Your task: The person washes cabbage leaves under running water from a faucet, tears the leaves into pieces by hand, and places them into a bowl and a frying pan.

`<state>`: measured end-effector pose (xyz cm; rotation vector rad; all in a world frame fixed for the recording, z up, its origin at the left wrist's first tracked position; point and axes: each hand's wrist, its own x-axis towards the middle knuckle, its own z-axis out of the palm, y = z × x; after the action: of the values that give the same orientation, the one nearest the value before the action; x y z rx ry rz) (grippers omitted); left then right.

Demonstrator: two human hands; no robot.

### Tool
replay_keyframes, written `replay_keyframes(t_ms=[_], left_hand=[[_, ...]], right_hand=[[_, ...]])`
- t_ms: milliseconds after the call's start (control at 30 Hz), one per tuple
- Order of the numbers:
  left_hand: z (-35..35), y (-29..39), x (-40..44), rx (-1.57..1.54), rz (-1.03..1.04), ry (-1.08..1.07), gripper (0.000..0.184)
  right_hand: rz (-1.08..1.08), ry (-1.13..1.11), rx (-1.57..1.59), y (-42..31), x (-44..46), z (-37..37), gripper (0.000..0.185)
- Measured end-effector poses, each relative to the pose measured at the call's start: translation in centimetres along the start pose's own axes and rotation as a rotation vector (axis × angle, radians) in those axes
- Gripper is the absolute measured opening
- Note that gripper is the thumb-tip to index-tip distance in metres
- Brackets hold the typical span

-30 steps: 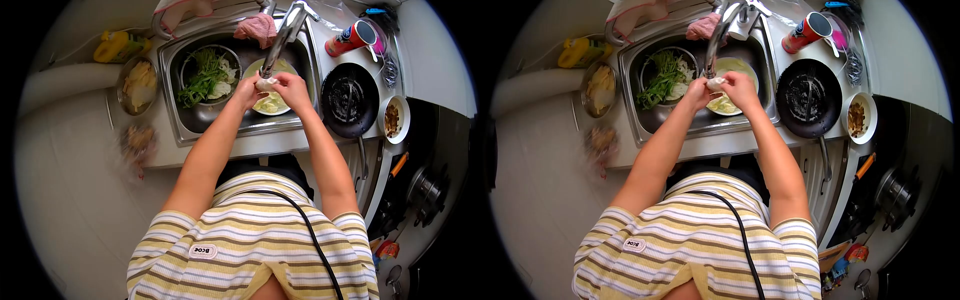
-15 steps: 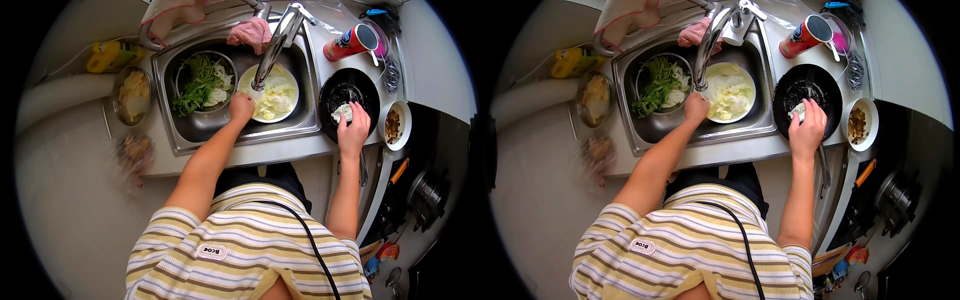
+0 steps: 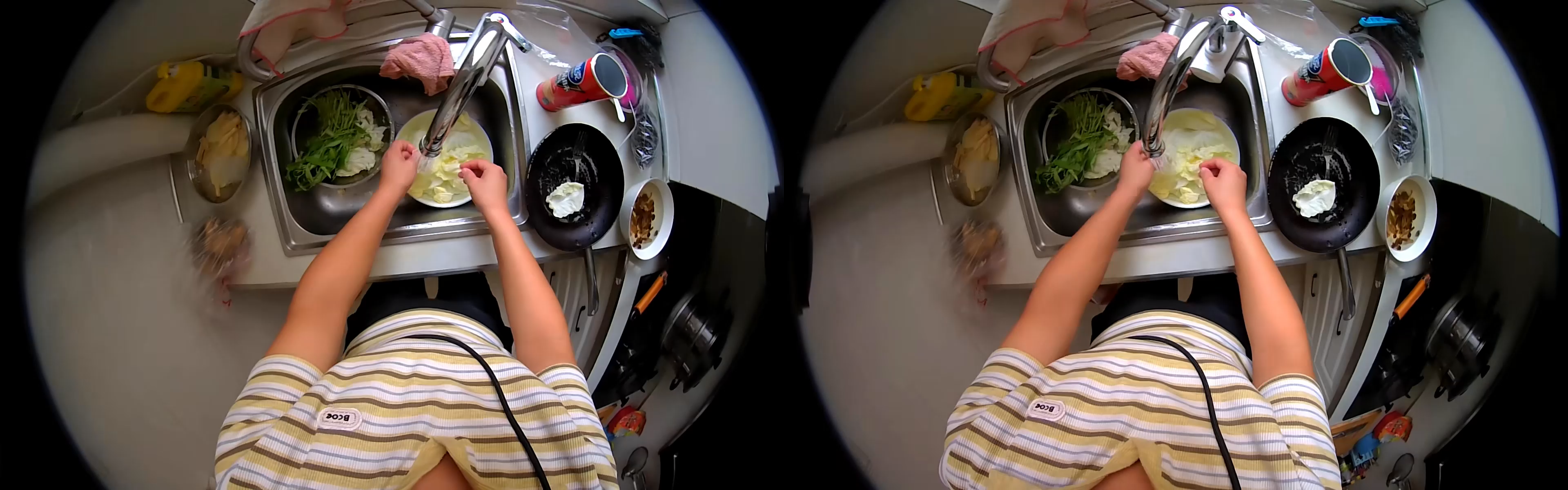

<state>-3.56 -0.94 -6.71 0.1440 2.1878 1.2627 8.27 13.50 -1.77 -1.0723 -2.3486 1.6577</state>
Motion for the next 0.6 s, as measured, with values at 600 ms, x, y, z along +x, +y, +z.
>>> replay_keyframes(t_ms=[600], left_hand=[[-2.4,8.5,-5.0,-0.660,-0.341,-0.198,0.012]], right_hand=[[0.288,-0.184,0.755,-4.7,0.4,-0.7,0.018]])
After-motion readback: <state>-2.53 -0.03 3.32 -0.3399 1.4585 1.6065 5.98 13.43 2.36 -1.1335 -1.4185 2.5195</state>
